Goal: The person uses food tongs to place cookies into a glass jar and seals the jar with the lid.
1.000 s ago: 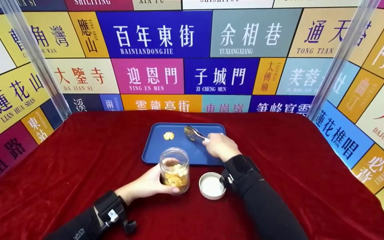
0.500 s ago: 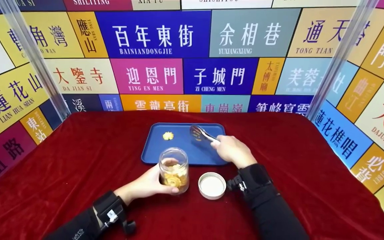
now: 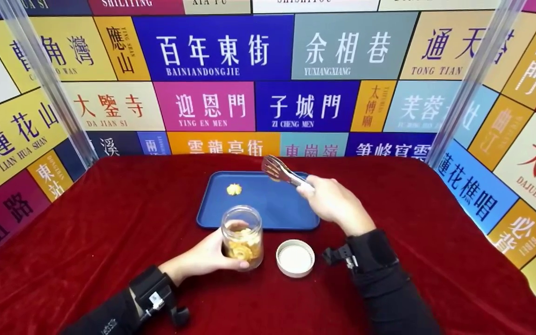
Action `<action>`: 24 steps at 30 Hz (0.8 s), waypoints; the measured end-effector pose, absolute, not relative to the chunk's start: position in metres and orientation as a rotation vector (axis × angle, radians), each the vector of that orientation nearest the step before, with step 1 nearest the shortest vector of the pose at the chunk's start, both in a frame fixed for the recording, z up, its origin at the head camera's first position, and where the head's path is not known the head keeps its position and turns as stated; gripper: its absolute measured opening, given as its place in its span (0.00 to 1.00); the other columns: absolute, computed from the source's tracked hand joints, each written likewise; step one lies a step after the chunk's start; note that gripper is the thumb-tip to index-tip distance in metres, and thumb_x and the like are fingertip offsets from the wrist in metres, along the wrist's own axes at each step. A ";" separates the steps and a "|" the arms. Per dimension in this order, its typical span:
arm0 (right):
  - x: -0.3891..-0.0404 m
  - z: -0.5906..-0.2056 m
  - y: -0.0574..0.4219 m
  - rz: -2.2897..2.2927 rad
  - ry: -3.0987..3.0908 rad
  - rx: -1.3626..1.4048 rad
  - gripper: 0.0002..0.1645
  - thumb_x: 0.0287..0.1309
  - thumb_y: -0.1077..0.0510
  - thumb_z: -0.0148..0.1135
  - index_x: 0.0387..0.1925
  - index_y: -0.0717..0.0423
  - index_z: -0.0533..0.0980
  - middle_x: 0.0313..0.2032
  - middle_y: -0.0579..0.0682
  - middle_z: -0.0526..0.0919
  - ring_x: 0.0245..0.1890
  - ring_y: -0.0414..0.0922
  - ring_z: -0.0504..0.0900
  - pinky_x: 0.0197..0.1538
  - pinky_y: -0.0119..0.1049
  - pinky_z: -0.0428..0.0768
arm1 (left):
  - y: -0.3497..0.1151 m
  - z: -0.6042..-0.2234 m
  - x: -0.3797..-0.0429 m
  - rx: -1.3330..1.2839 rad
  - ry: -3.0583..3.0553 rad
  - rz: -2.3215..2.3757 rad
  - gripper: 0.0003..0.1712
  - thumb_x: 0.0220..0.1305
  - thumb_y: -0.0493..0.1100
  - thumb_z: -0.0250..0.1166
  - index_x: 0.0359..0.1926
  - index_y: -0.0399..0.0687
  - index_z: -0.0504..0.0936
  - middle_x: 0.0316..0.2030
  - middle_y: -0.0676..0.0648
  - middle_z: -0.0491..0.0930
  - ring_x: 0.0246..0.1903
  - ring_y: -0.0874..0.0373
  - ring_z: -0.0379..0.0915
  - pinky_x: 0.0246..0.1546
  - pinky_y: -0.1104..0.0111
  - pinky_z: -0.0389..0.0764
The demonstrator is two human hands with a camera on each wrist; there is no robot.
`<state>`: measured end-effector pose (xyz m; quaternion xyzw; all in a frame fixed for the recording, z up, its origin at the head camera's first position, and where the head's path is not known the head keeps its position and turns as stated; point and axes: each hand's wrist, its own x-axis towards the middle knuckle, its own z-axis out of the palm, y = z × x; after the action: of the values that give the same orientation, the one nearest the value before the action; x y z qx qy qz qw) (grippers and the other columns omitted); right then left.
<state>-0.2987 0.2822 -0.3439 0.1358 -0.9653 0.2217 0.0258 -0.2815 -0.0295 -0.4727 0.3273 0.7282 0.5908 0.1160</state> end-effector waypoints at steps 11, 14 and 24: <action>-0.263 -0.308 0.269 0.756 -2.928 0.529 0.21 0.82 0.40 0.52 0.37 0.50 0.73 0.25 0.45 0.65 0.24 0.45 0.64 0.29 0.40 0.63 | -0.030 -0.472 -0.280 0.960 2.136 1.732 0.48 0.54 0.40 0.84 0.69 0.41 0.66 0.54 0.52 0.84 0.54 0.59 0.82 0.61 0.66 0.80; -0.255 -0.301 0.265 0.767 -2.908 0.563 0.20 0.82 0.40 0.53 0.37 0.49 0.74 0.25 0.45 0.66 0.24 0.45 0.64 0.29 0.40 0.64 | -0.029 -0.472 -0.280 0.953 2.156 1.725 0.48 0.54 0.40 0.84 0.69 0.40 0.66 0.54 0.53 0.84 0.53 0.60 0.82 0.60 0.67 0.80; -0.238 -0.290 0.261 0.739 -2.908 0.678 0.17 0.81 0.42 0.56 0.38 0.46 0.75 0.23 0.42 0.66 0.23 0.41 0.65 0.30 0.38 0.65 | -0.030 -0.472 -0.280 0.956 2.150 1.727 0.49 0.54 0.40 0.84 0.70 0.37 0.65 0.54 0.53 0.84 0.53 0.61 0.82 0.60 0.68 0.79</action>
<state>-0.2382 0.2609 -0.2898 0.2204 -0.9448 0.2402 0.0329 -0.2802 -0.0295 -0.4720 0.3256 0.7320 0.5881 0.1111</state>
